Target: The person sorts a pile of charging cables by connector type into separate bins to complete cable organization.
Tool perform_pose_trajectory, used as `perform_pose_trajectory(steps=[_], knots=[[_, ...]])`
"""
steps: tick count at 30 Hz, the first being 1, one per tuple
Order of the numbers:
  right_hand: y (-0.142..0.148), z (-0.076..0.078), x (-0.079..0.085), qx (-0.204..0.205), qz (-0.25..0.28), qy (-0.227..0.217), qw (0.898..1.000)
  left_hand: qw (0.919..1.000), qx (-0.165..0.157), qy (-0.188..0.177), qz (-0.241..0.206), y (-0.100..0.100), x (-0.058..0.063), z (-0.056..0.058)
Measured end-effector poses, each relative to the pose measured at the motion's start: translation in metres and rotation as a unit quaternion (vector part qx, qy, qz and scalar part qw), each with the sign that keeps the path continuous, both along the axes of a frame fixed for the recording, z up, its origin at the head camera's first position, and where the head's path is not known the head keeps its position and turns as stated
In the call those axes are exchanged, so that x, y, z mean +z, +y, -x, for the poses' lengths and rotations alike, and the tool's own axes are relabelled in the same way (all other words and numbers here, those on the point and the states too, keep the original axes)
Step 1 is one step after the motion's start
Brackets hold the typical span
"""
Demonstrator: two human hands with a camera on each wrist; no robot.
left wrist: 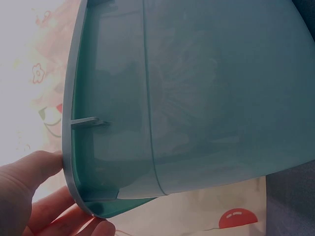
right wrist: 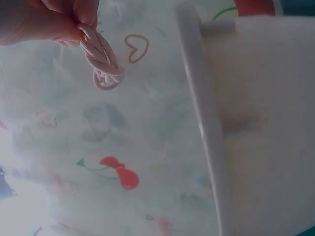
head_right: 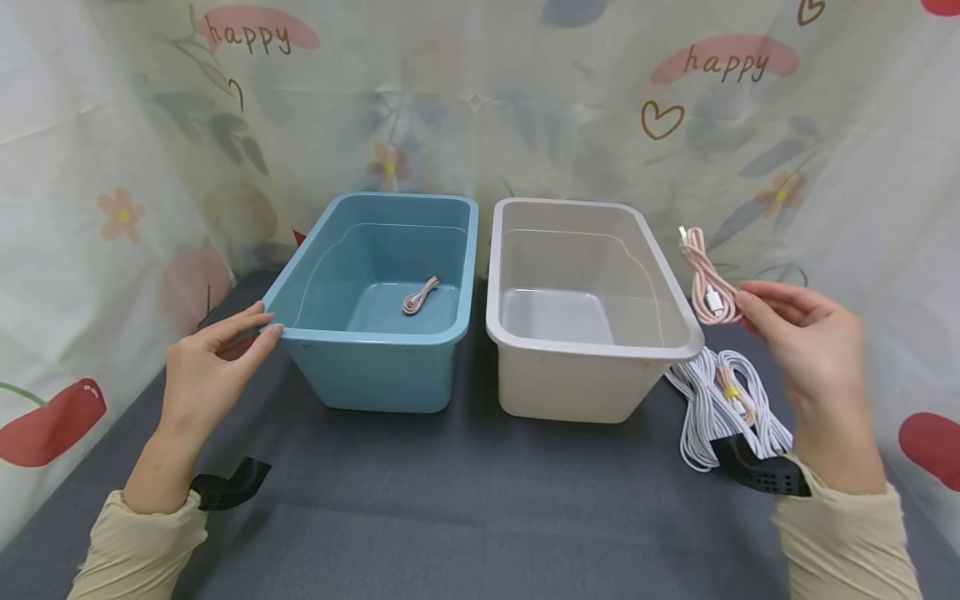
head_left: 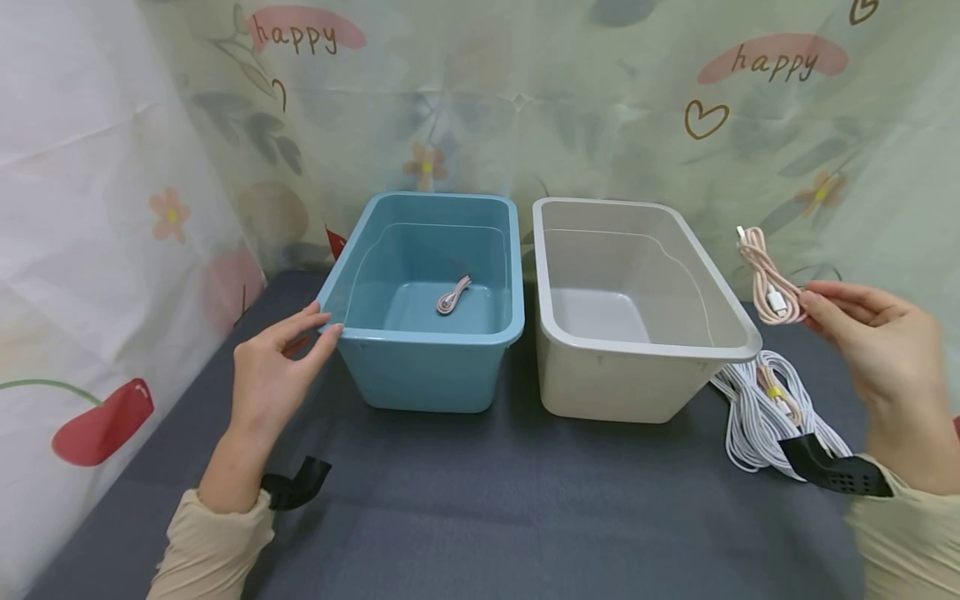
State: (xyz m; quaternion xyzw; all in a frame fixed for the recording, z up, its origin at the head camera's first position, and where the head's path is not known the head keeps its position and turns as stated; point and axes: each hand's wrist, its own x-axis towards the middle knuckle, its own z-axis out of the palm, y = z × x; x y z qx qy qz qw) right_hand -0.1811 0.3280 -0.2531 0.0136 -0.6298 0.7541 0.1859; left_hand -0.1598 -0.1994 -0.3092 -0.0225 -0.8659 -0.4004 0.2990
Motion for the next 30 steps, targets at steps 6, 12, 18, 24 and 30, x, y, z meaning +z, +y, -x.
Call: perform_pose_trajectory(steps=[6, 12, 18, 24, 30], knots=[[-0.016, 0.004, 0.01, 0.036, 0.001, 0.036, 0.999, 1.0, 0.003, -0.003, 0.0, 0.0, 0.001, 0.0], [-0.033, 0.009, 0.019, 0.059, -0.009, 0.053, 0.997, 1.0, 0.005, -0.006, -0.001, -0.001, 0.001, -0.001], [-0.05, 0.014, 0.029, 0.095, -0.008, 0.05, 0.994, 1.0, 0.002, -0.003, 0.001, -0.001, 0.001, -0.001], [-0.07, 0.021, 0.042, 0.109, -0.011, 0.028, 0.994, 1.0, -0.001, -0.004, -0.005, 0.0, 0.001, 0.0], [-0.092, 0.028, 0.05, 0.118, -0.021, 0.036, 0.992, 1.0, -0.001, -0.006, -0.007, 0.0, 0.001, 0.0]])
